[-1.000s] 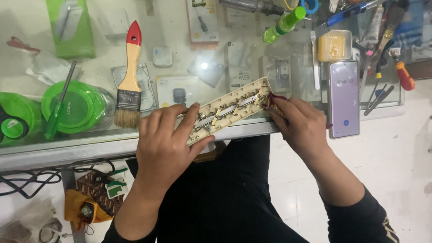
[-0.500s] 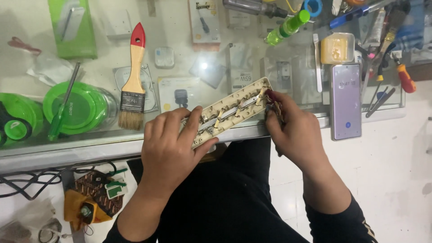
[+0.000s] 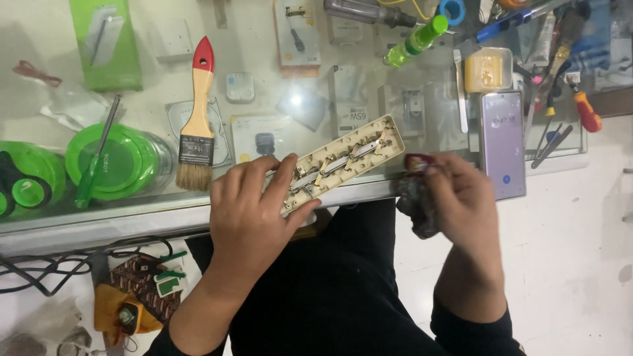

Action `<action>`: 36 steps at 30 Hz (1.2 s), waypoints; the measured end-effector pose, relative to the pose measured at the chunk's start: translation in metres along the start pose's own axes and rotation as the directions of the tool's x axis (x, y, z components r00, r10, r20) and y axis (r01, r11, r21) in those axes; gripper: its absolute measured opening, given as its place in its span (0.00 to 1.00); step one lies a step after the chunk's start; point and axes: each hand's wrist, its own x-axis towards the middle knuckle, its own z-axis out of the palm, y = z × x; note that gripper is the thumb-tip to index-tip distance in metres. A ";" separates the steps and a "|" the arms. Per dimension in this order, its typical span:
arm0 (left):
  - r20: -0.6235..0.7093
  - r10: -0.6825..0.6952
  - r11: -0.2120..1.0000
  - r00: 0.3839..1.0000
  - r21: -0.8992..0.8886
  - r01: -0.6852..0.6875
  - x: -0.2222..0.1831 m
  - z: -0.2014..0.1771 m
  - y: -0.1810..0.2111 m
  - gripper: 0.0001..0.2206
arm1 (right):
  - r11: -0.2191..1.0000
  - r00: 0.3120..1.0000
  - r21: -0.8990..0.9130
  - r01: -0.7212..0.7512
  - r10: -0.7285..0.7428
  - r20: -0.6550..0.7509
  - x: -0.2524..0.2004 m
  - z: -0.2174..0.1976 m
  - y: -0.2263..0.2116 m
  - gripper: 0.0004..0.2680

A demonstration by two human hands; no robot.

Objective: Repairing and cleaning the internal components of a power strip using a screwdriver and a cloth

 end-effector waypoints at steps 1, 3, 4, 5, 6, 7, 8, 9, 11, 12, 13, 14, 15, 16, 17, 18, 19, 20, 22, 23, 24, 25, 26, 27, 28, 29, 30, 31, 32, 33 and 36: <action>0.024 -0.003 1.000 1.000 -0.015 0.003 0.001 -0.002 0.000 0.30 | 0.996 0.991 0.053 0.071 -0.064 -0.116 0.001 -0.009 0.014 0.05; 0.058 0.003 0.999 0.998 -0.036 -0.001 0.004 -0.005 0.000 0.29 | 0.986 0.966 0.099 0.134 -0.107 -0.237 0.000 -0.018 0.033 0.05; 0.118 0.005 1.000 0.993 -0.002 -0.005 0.007 -0.004 -0.002 0.29 | 0.978 0.941 0.135 0.160 -0.109 -0.321 0.004 -0.018 0.037 0.05; 0.178 0.006 0.999 0.984 0.033 -0.012 0.009 -0.004 -0.003 0.28 | 0.967 0.909 0.170 0.188 -0.105 -0.404 0.008 -0.018 0.041 0.06; 0.184 0.006 0.999 0.983 0.036 -0.013 0.016 -0.006 -0.005 0.28 | 0.967 0.911 0.175 0.183 -0.100 -0.400 0.008 -0.016 0.041 0.06; 0.209 0.009 1.000 0.978 0.002 -0.010 0.022 -0.008 -0.006 0.32 | 0.967 0.923 0.140 0.213 -0.152 -0.353 0.008 -0.013 0.040 0.06; 0.235 0.016 0.999 0.972 -0.034 -0.008 0.028 -0.009 -0.007 0.37 | 0.965 0.931 0.106 0.241 -0.200 -0.305 0.007 -0.011 0.040 0.07; 0.242 0.018 0.999 0.970 -0.033 -0.011 0.028 -0.011 -0.003 0.37 | 0.966 0.933 0.110 0.235 -0.192 -0.303 0.004 -0.009 0.040 0.07; 0.183 0.011 0.999 0.983 -0.032 -0.005 0.033 -0.014 0.004 0.35 | 0.958 0.932 0.013 0.285 -0.274 -0.238 0.001 -0.004 0.037 0.07; 0.191 0.017 0.999 0.982 -0.030 -0.011 0.030 -0.006 0.009 0.35 | 0.960 0.934 0.020 0.278 -0.266 -0.240 -0.001 -0.003 0.039 0.07; 0.181 0.009 0.998 0.984 -0.065 0.003 0.026 0.002 0.014 0.36 | 0.969 0.939 -0.014 0.248 -0.244 -0.242 -0.003 -0.001 0.040 0.07; 0.169 0.000 0.994 0.986 -0.106 0.019 0.022 0.011 0.020 0.39 | 0.975 0.943 -0.054 0.218 -0.224 -0.245 -0.005 -0.001 0.041 0.06; 0.174 0.005 0.994 0.985 -0.110 0.014 0.029 0.018 0.026 0.39 | 0.976 0.944 -0.053 0.210 -0.217 -0.248 -0.003 0.001 0.041 0.06; 0.189 0.056 0.997 0.980 -0.063 -0.045 0.034 0.024 0.031 0.45 | 0.960 0.926 -0.099 0.263 -0.280 -0.252 0.000 0.003 0.040 0.07; 0.207 0.106 0.994 0.973 -0.018 -0.104 0.039 0.029 0.036 0.53 | 0.938 0.905 -0.145 0.315 -0.343 -0.252 0.002 0.006 0.039 0.08; 0.203 0.104 0.995 0.974 -0.015 -0.103 0.041 0.032 0.036 0.53 | 0.936 0.903 -0.145 0.320 -0.348 -0.252 0.003 0.006 0.036 0.08; 0.149 0.130 0.991 0.980 -0.014 -0.130 0.043 0.036 0.036 0.54 | 0.877 0.865 -0.206 0.435 -0.470 -0.175 0.004 0.007 0.033 0.08; 0.098 0.163 0.987 0.982 -0.010 -0.163 0.045 0.039 0.035 0.56 | 0.802 0.812 -0.253 0.540 -0.577 -0.095 0.004 0.009 0.030 0.09; 0.082 0.183 0.983 0.980 -0.010 -0.183 0.047 0.037 0.033 0.52 | 0.728 0.768 -0.345 0.593 -0.640 -0.032 0.008 0.008 0.031 0.07; 0.067 0.198 0.980 0.978 -0.014 -0.198 0.047 0.037 0.032 0.48 | 0.639 0.722 -0.429 0.638 -0.691 0.045 0.008 0.007 0.032 0.06; 0.069 0.196 0.981 0.978 -0.013 -0.195 0.047 0.036 0.032 0.48 | 0.639 0.722 -0.427 0.640 -0.691 0.047 0.010 0.003 0.029 0.06; 0.074 0.198 0.980 0.977 -0.033 -0.196 0.047 0.036 0.031 0.47 | 0.551 0.682 -0.478 0.684 -0.716 0.150 0.011 0.000 0.026 0.07; 0.078 0.203 0.979 0.976 -0.053 -0.199 0.048 0.035 0.031 0.46 | 0.457 0.639 -0.519 0.722 -0.727 0.250 0.012 -0.005 0.022 0.07; 0.080 0.203 0.978 0.976 -0.053 -0.200 0.049 0.035 0.031 0.46 | 0.458 0.640 -0.518 0.722 -0.727 0.249 0.016 -0.007 0.019 0.07; 0.084 0.199 0.979 0.976 -0.070 -0.193 0.048 0.035 0.031 0.45 | 0.467 0.654 -0.523 0.713 -0.712 0.255 0.018 -0.010 0.016 0.06; 0.089 0.194 0.979 0.977 -0.087 -0.187 0.048 0.035 0.031 0.44 | 0.476 0.668 -0.528 0.703 -0.697 0.260 0.021 -0.012 0.012 0.06; 0.086 0.192 0.979 0.978 -0.087 -0.184 0.049 0.036 0.031 0.44 | 0.473 0.666 -0.529 0.705 -0.699 0.263 0.017 -0.009 0.013 0.06; 0.077 0.195 0.977 0.978 -0.108 -0.186 0.049 0.037 0.031 0.43 | 0.455 0.674 -0.582 0.673 -0.702 0.230 0.013 -0.006 0.013 0.05; 0.068 0.194 0.975 0.979 -0.126 -0.185 0.049 0.037 0.030 0.42 | 0.436 0.677 -0.630 0.642 -0.709 0.200 0.010 -0.002 0.013 0.05; 0.065 0.188 0.976 0.980 -0.122 -0.179 0.049 0.037 0.031 0.42 | 0.431 0.672 -0.628 0.648 -0.712 0.204 0.007 0.001 0.013 0.05; 0.034 0.206 0.973 0.978 -0.109 -0.201 0.049 0.036 0.031 0.38 | 0.399 0.734 -0.763 0.508 -0.664 0.141 -0.002 0.011 0.013 0.13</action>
